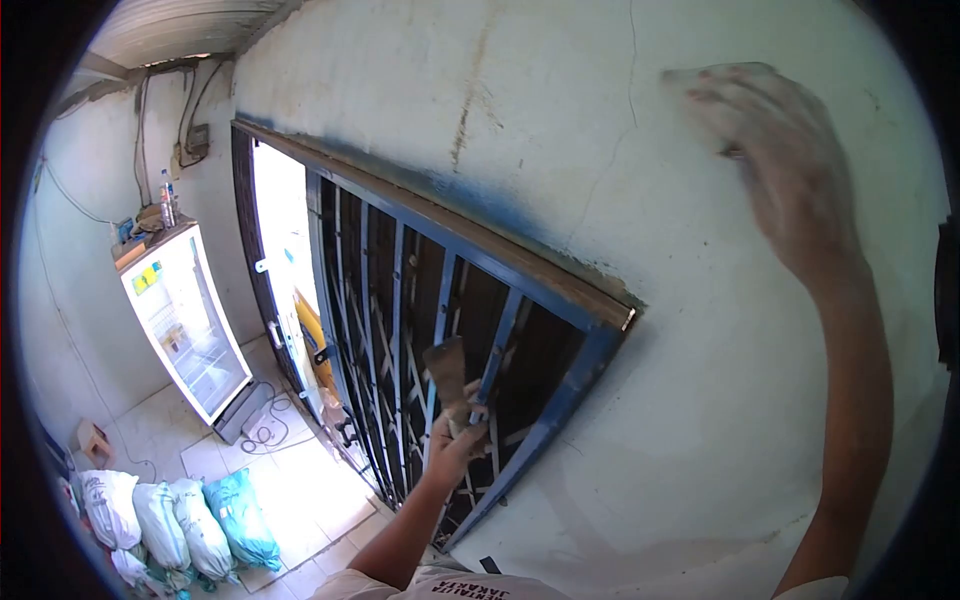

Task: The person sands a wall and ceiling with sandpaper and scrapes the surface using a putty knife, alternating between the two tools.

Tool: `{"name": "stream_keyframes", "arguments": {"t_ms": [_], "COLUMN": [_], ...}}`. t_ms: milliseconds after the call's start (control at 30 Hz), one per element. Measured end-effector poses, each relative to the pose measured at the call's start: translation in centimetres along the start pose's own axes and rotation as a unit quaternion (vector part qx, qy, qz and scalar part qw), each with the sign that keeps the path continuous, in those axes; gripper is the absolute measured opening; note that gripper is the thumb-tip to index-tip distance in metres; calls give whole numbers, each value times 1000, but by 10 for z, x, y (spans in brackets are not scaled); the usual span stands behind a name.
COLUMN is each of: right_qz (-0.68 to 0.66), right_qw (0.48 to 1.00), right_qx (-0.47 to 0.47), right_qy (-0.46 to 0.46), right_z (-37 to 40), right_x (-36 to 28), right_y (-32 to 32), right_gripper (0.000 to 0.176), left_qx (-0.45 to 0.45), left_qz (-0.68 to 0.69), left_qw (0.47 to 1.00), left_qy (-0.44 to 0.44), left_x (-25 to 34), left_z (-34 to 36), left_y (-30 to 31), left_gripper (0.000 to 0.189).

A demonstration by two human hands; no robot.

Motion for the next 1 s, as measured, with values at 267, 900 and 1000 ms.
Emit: {"name": "stream_keyframes", "arguments": {"t_ms": [267, 900, 1000], "right_qz": [-69, 74, 84], "right_qw": [996, 997, 995], "right_qx": [54, -14, -5], "right_qy": [1, 30, 50], "right_z": [-82, -161, -159], "right_x": [-14, -5, -9], "right_y": [-83, -117, -109], "right_gripper": [20, 32, 31], "left_qx": [22, 3, -15], "left_qz": [65, 131, 157], "left_qw": [998, 991, 987], "left_qy": [-12, 13, 8], "left_x": [-8, 1, -11], "left_z": [-16, -18, -20], "left_y": [-2, 3, 5], "left_gripper": [23, 34, 34]}}
Point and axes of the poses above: each hand's wrist, its own z-axis away from the middle knuckle, its own y-axis out of the back of the hand, x = y × z, the point moved 1 cm from there along -z, towards the middle knuckle, and after that the axes turned 7 degrees about -y, right-handed, at the moved point
